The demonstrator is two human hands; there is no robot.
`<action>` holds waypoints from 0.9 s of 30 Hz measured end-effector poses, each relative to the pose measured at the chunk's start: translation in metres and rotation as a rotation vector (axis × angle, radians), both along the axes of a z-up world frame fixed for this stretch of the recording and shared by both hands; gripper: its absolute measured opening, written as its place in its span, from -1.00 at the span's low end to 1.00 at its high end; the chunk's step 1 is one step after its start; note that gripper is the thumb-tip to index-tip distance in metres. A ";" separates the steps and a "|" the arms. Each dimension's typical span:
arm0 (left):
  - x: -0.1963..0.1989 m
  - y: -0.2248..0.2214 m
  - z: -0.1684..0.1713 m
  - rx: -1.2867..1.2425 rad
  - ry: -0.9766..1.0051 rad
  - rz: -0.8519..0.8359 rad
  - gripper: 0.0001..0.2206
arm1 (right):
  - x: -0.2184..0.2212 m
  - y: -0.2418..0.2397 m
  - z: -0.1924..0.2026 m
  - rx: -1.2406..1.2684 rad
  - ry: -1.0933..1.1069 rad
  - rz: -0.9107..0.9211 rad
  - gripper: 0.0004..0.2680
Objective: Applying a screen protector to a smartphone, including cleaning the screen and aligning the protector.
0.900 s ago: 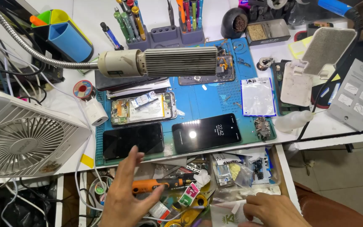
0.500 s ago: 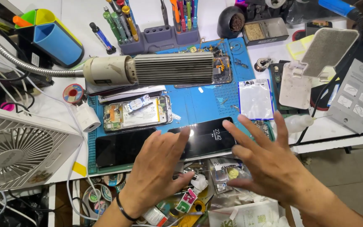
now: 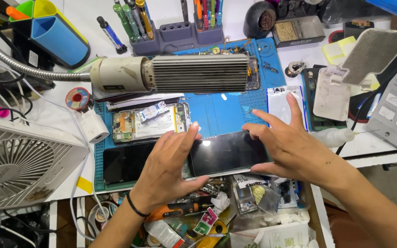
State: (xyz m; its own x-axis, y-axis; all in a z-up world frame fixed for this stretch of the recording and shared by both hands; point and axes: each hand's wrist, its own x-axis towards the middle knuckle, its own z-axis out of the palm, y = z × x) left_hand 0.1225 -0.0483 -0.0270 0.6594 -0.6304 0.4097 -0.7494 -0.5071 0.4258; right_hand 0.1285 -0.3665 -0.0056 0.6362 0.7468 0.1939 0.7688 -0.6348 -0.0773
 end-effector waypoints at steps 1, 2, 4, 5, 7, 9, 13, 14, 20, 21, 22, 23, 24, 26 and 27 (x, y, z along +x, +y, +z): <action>0.001 0.002 -0.001 0.000 0.003 0.000 0.20 | 0.000 0.000 -0.003 0.000 0.003 0.000 -0.43; 0.002 0.003 -0.002 -0.003 0.024 0.001 0.18 | 0.001 0.000 -0.005 0.003 -0.004 0.007 -0.41; 0.004 0.005 -0.003 -0.006 0.047 0.001 0.16 | 0.002 0.001 -0.008 0.007 -0.011 0.012 -0.38; 0.004 0.005 -0.002 -0.018 0.044 -0.006 0.13 | 0.003 0.001 -0.009 0.014 0.011 0.007 -0.38; 0.005 0.007 -0.002 -0.030 0.042 -0.013 0.10 | 0.004 0.001 -0.011 0.022 0.033 0.002 -0.38; 0.005 0.009 -0.003 -0.029 0.050 -0.008 0.16 | 0.006 0.001 -0.013 0.035 0.037 0.010 -0.35; 0.004 0.012 -0.005 -0.054 0.061 0.012 0.15 | 0.007 0.000 -0.015 0.047 0.056 0.007 -0.34; 0.004 0.013 -0.008 -0.050 0.059 0.022 0.16 | 0.007 0.001 -0.014 0.048 0.050 0.011 -0.34; 0.002 0.017 -0.012 -0.067 0.133 0.032 0.16 | 0.007 0.004 -0.011 0.054 0.072 0.002 -0.35; 0.002 0.018 -0.013 -0.081 0.148 0.026 0.14 | 0.007 0.004 -0.011 0.062 0.090 -0.003 -0.36; 0.002 0.018 -0.013 -0.081 0.148 0.025 0.14 | 0.007 0.004 -0.011 0.062 0.089 -0.004 -0.36; 0.002 0.018 -0.012 -0.085 0.145 0.023 0.15 | 0.007 0.004 -0.011 0.064 0.069 0.005 -0.35; 0.002 0.019 -0.012 -0.089 0.141 0.021 0.15 | 0.007 0.004 -0.011 0.067 0.049 0.015 -0.34; 0.003 0.019 -0.011 -0.083 0.136 0.028 0.14 | 0.007 0.004 -0.011 0.062 0.052 0.011 -0.34; 0.003 0.018 -0.010 -0.079 0.131 0.035 0.14 | 0.007 0.003 -0.011 0.056 0.056 0.008 -0.35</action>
